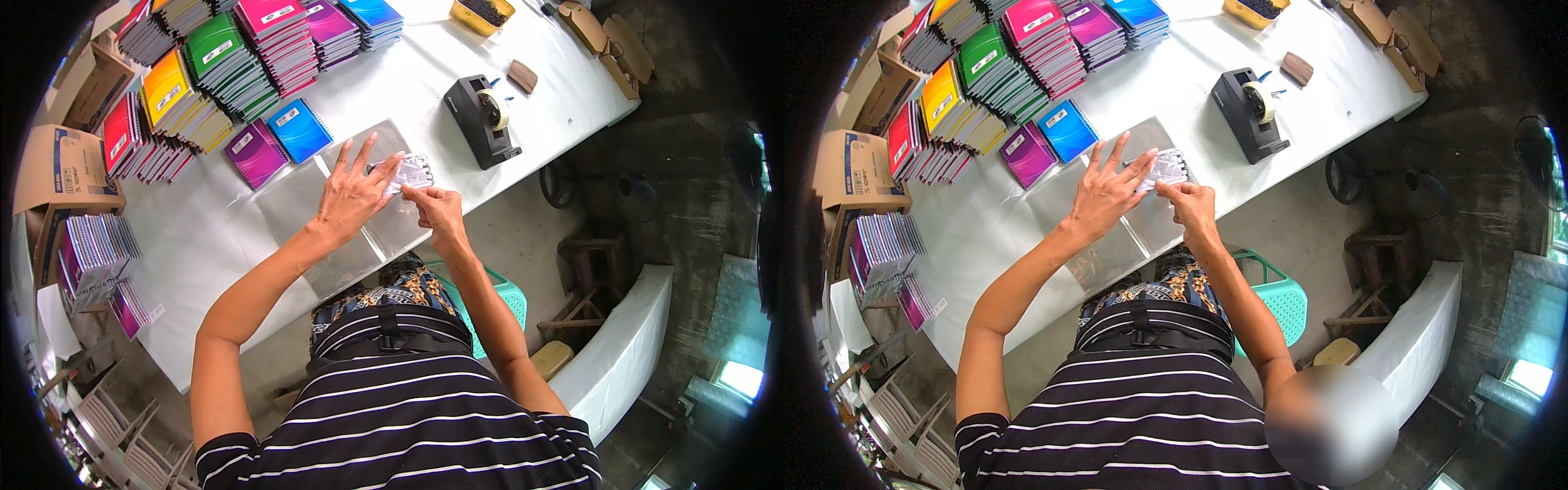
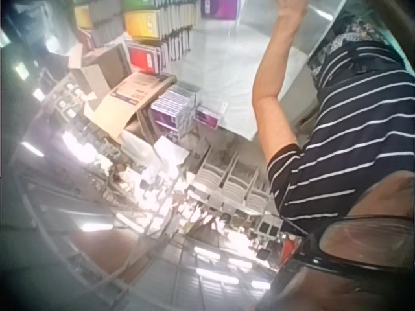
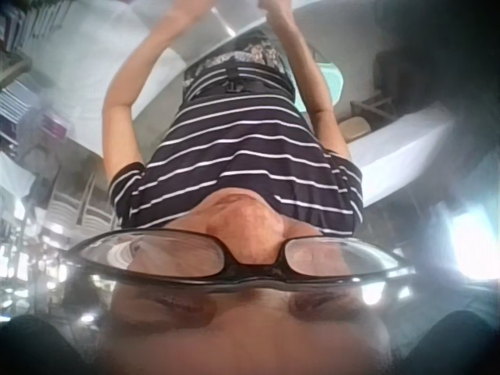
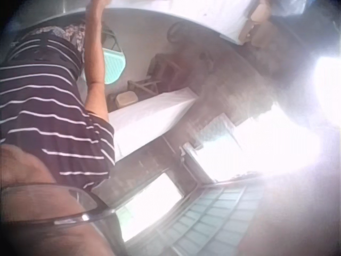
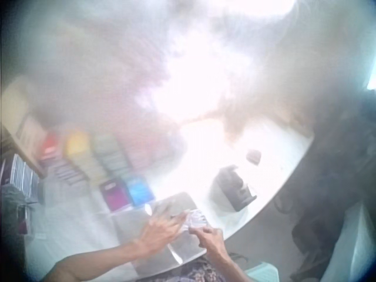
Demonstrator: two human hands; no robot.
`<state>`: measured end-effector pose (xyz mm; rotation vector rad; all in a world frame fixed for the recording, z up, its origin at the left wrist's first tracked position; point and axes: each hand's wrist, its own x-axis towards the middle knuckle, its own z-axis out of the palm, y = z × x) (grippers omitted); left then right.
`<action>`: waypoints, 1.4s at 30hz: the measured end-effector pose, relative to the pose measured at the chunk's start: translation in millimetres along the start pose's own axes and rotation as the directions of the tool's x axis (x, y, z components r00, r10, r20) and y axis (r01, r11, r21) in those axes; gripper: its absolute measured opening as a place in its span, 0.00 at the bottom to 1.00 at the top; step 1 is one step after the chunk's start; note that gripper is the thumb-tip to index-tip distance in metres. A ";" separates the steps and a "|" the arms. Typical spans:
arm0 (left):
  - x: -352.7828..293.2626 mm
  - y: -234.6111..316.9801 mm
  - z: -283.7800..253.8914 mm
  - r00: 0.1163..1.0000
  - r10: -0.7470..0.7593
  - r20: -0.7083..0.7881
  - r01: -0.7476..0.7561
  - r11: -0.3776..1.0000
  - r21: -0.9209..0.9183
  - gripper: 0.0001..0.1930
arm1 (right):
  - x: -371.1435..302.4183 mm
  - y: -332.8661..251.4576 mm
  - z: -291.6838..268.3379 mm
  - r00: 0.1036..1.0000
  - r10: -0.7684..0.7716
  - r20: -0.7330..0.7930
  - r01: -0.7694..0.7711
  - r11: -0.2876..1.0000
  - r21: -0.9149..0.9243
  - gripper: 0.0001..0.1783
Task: The person repeatedly picks up small stacks of colorful spiral-bound notebooks, places them into clear plastic bags, and seals the bags using a tape dispenser. The person then sets the sealed packages aside on the table.
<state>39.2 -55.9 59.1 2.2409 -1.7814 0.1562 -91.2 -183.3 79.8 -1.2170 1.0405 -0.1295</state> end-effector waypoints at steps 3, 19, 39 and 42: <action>-1.1 -0.4 0.4 1.000 -0.016 0.008 0.016 1.000 -0.005 0.31 | -2.9 17.3 5.2 0.997 -0.062 -0.055 0.062 0.998 -0.006 0.16; 38.9 -37.6 32.7 0.957 -0.001 0.288 0.212 0.683 -0.699 0.58 | 20.5 65.0 15.2 0.858 -0.497 -0.127 0.434 0.836 -0.336 0.09; 28.8 7.0 9.7 0.870 -0.313 0.381 0.474 0.745 -0.469 0.53 | 132.0 48.4 -143.9 0.949 -0.267 0.166 0.309 0.693 -0.651 0.25; 20.4 41.0 -36.3 0.872 -0.287 0.397 0.440 0.817 -0.374 0.50 | 111.8 19.6 -109.8 0.811 0.347 0.472 -0.299 0.938 -0.176 0.45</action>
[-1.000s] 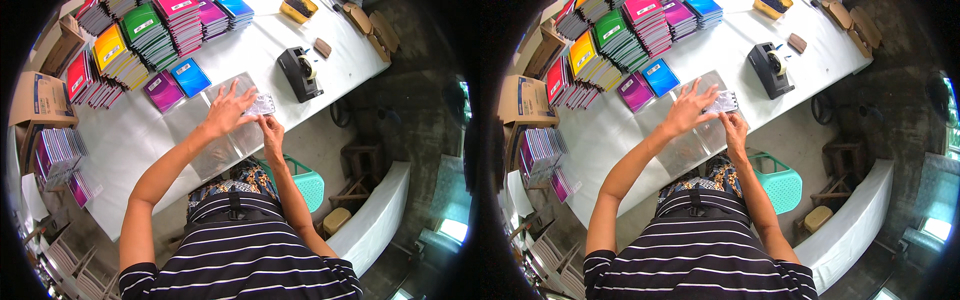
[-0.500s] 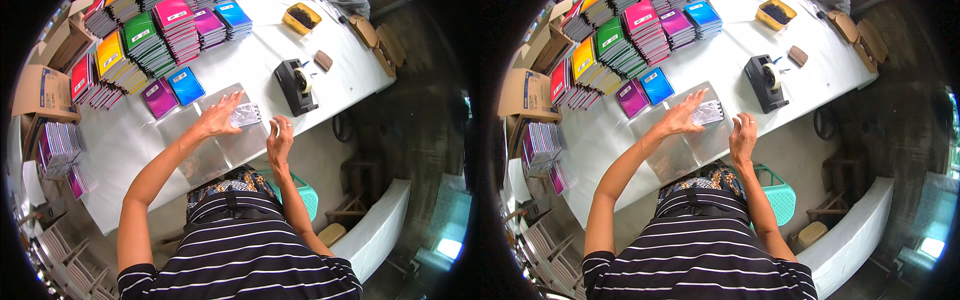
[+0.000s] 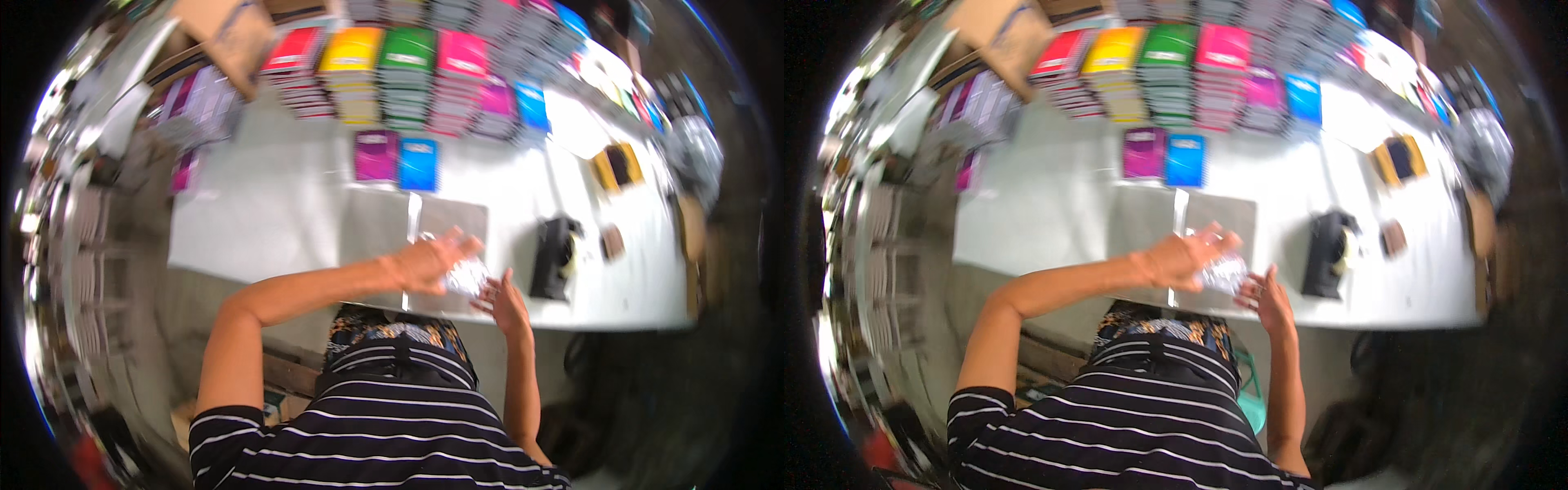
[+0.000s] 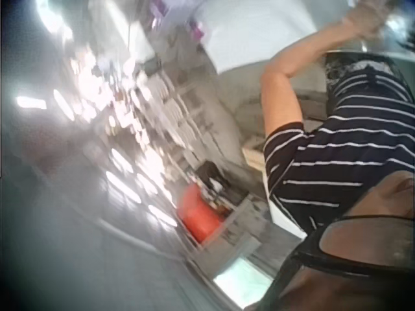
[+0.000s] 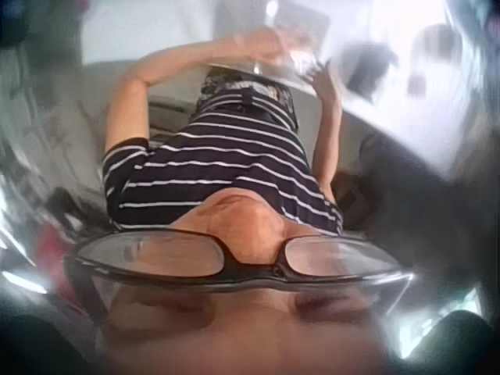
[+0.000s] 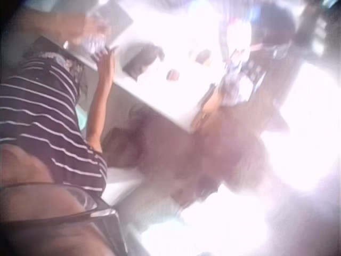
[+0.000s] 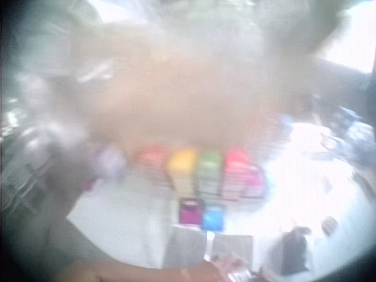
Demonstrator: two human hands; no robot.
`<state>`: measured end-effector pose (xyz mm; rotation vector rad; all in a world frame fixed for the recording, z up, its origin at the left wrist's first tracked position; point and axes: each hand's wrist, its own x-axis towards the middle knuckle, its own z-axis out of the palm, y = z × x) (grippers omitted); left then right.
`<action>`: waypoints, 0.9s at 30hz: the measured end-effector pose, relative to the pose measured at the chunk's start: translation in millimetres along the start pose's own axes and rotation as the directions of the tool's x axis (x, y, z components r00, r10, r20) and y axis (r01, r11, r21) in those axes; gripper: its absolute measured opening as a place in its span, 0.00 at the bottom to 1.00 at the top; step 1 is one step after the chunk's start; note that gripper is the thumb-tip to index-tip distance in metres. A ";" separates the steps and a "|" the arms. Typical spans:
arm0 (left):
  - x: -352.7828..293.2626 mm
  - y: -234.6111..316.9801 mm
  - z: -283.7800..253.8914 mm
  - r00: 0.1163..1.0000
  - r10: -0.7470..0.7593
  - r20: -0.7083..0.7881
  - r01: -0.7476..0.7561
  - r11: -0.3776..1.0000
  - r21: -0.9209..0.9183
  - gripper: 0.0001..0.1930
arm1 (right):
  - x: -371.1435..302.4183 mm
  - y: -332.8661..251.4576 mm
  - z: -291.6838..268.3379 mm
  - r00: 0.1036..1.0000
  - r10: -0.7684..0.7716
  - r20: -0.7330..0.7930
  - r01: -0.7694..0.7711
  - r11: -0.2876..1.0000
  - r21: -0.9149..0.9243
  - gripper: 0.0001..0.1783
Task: The person repeatedly picks up small stacks of colorful spiral-bound notebooks, places them into clear plastic bags, and seals the bags using a tape dispenser. The person then sets the sealed packages aside on the table.
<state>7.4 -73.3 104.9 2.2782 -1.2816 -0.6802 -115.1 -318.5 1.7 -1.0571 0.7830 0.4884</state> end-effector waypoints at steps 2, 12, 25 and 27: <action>-33.2 0.7 9.3 0.945 0.250 -0.211 -0.183 0.938 0.293 0.48 | -1.4 -24.0 43.1 0.936 0.091 0.341 -0.156 0.974 0.167 0.48; -253.1 -85.2 -60.5 0.702 -0.154 -0.695 0.368 0.914 0.170 0.47 | 42.4 -43.8 331.6 0.874 -0.094 0.478 0.185 0.972 -0.147 0.48; -482.3 -339.9 -100.2 -0.227 -0.938 -0.264 -0.234 0.315 -0.920 0.48 | 141.2 71.1 730.0 0.753 -0.237 0.614 0.283 0.959 0.023 0.57; -484.5 -367.8 -105.0 -0.237 -0.932 -0.274 -0.132 0.310 -0.941 0.47 | 164.1 80.9 757.6 0.720 -0.298 0.627 0.357 0.934 0.034 0.56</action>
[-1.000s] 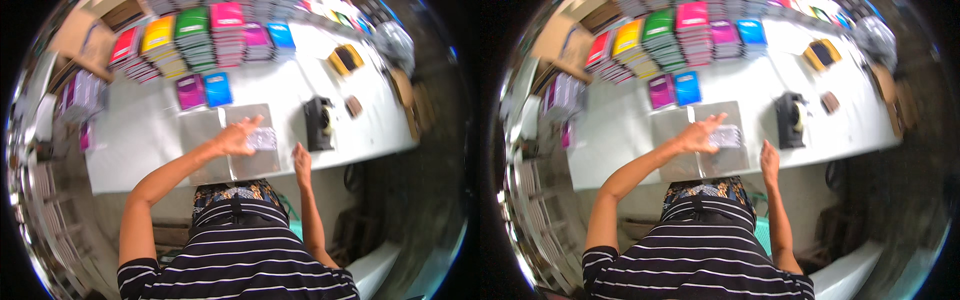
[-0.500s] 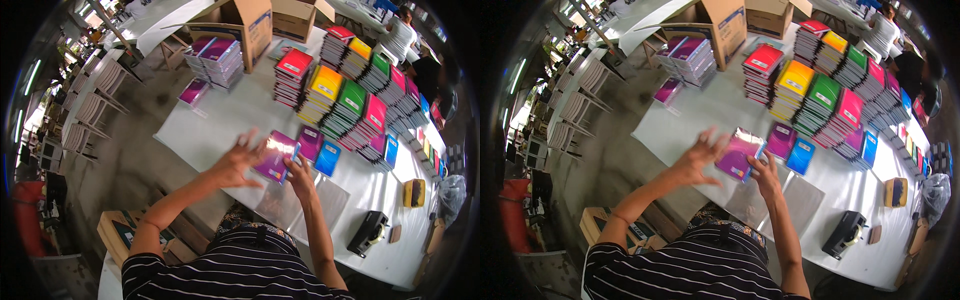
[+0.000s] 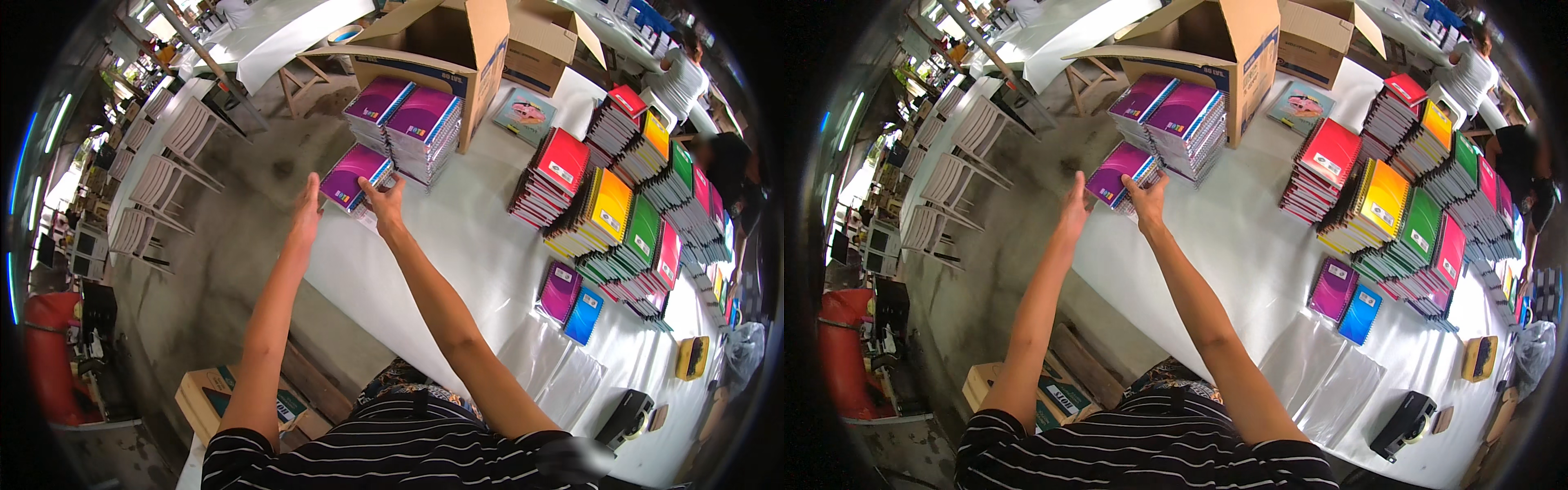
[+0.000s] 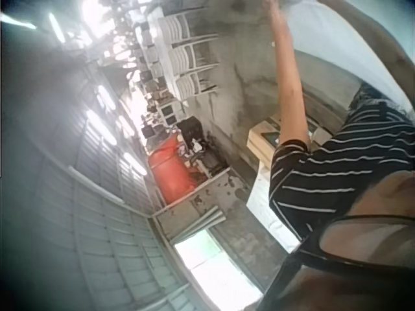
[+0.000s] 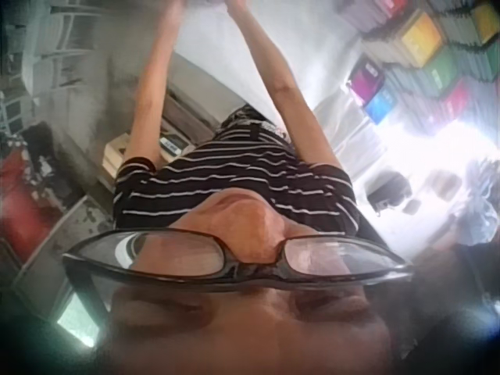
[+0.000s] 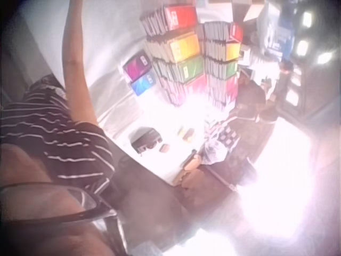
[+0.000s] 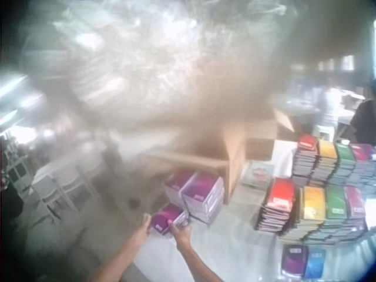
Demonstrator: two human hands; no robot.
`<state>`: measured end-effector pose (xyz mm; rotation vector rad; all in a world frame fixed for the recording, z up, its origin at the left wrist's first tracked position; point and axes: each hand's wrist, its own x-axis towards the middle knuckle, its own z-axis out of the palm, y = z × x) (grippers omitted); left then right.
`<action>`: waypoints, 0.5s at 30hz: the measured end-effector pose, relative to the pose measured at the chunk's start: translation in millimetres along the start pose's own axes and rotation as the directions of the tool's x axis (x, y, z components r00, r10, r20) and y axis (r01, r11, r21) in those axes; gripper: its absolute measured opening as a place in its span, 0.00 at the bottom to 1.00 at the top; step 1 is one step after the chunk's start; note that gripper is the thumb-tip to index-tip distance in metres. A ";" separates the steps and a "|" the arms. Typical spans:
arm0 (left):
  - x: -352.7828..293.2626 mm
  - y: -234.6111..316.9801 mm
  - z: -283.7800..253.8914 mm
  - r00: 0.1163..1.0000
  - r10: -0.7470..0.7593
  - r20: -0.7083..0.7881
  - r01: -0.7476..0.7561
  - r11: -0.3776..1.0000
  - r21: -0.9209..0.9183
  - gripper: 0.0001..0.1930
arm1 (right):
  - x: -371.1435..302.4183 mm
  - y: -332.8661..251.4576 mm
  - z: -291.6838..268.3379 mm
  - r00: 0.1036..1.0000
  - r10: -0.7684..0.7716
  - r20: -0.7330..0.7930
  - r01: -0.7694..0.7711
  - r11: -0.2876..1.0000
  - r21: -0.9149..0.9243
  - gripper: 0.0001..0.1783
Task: The person repeatedly picks up small stacks of colorful spiral-bound notebooks, places them into clear plastic bags, and seals the bags using a tape dispenser. The person then sets the sealed packages aside on the table.
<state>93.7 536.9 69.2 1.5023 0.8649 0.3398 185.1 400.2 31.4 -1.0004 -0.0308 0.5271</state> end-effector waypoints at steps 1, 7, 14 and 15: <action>10.6 -6.4 -0.7 1.000 0.013 0.009 -0.013 0.996 0.086 0.47 | 7.8 16.1 3.3 0.998 -0.005 -0.059 -0.010 0.967 -0.256 0.53; 38.6 -29.6 23.5 0.995 0.097 0.036 -0.092 0.987 -0.130 0.50 | 17.5 45.2 -33.1 0.996 0.074 0.051 -0.036 0.852 -0.522 0.38; 67.2 -82.4 64.2 0.954 0.107 -0.281 -0.193 0.935 -0.297 0.49 | -102.4 -3.9 -148.8 0.984 0.131 0.122 -0.025 0.774 -0.633 0.18; 88.6 -100.0 28.0 0.969 0.147 -0.199 -0.217 0.891 -0.399 0.45 | -125.5 -14.9 -154.1 0.978 0.122 0.166 0.012 0.771 -0.637 0.18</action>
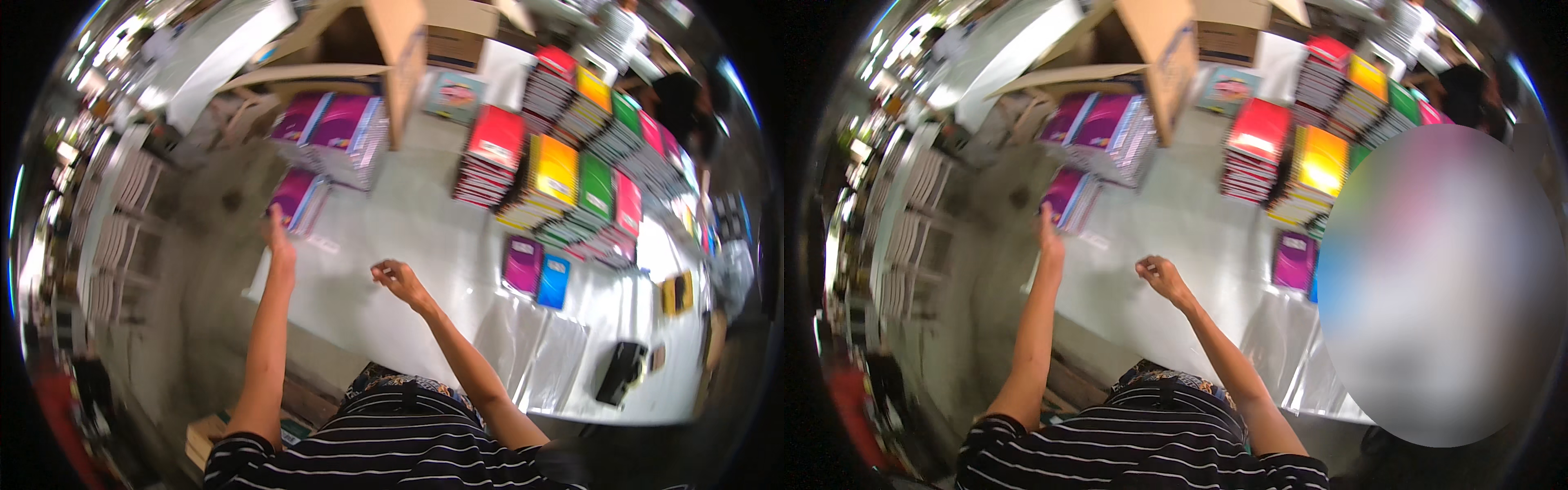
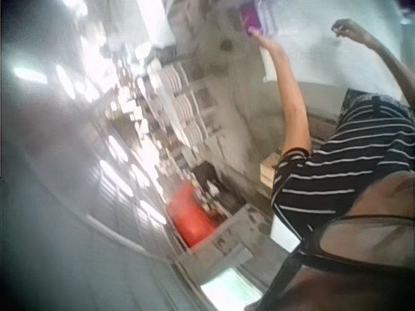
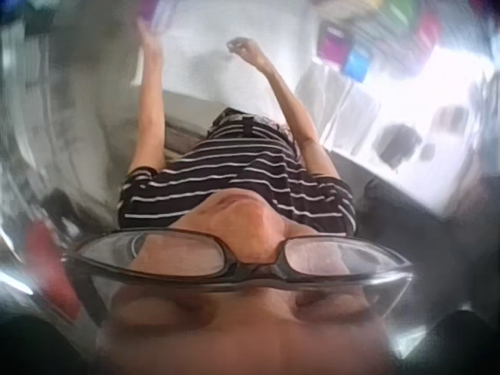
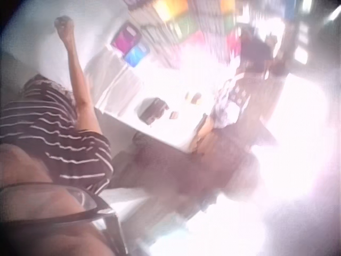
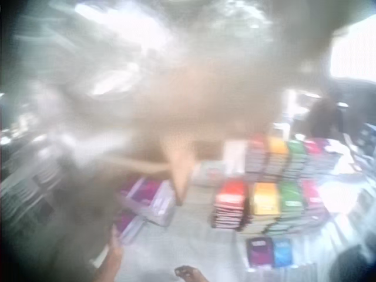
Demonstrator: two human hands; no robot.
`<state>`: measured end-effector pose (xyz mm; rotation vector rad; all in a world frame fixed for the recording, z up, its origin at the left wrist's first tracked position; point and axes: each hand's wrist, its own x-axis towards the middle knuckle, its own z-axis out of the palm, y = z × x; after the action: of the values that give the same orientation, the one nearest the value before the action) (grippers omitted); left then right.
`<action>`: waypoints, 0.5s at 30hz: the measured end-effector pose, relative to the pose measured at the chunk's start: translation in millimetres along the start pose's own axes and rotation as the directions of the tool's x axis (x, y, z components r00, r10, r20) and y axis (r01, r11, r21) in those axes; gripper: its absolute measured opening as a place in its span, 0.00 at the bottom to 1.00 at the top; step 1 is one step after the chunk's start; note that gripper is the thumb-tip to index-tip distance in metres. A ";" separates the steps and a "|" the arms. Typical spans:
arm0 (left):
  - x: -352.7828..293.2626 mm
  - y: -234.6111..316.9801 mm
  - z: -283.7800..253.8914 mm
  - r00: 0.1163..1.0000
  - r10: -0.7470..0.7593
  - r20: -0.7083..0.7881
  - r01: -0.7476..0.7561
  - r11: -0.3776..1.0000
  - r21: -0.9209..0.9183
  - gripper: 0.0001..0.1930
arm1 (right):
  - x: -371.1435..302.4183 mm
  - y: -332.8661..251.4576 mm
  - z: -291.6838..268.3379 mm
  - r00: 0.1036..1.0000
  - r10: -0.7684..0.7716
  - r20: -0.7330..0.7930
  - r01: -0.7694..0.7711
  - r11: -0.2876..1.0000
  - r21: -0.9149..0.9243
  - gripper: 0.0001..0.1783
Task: The person repeatedly picks up small stacks of colorful spiral-bound notebooks, places them into clear plastic bags, and seals the bags using a tape dispenser. The person then sets the sealed packages aside on the table.
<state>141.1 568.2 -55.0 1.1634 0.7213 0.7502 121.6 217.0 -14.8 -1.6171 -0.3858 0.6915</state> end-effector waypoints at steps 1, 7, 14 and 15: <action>23.7 1.1 -32.4 0.994 0.005 0.106 0.006 0.994 -0.111 0.41 | -19.3 -5.6 -13.2 0.999 -0.039 0.018 0.039 0.999 -0.011 0.18; 12.1 -8.1 -8.0 0.959 -0.193 0.209 0.222 0.967 -0.126 0.46 | -196.1 12.5 -223.3 0.775 -0.328 -0.540 0.107 0.910 -0.400 0.14; -160.2 22.6 83.5 0.969 0.248 -0.015 -0.236 0.936 0.263 0.41 | -262.5 11.5 -424.3 0.428 -0.722 -0.543 -0.281 0.465 -0.839 0.24; -181.5 13.9 91.8 0.950 0.295 0.098 -0.311 0.918 0.245 0.41 | -255.6 22.1 -449.1 0.491 -0.750 -0.444 -0.281 0.346 -0.895 0.28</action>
<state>112.5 374.0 -0.1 1.5541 0.6064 0.8938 207.6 -290.1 39.6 -2.6292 -0.3000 -0.9446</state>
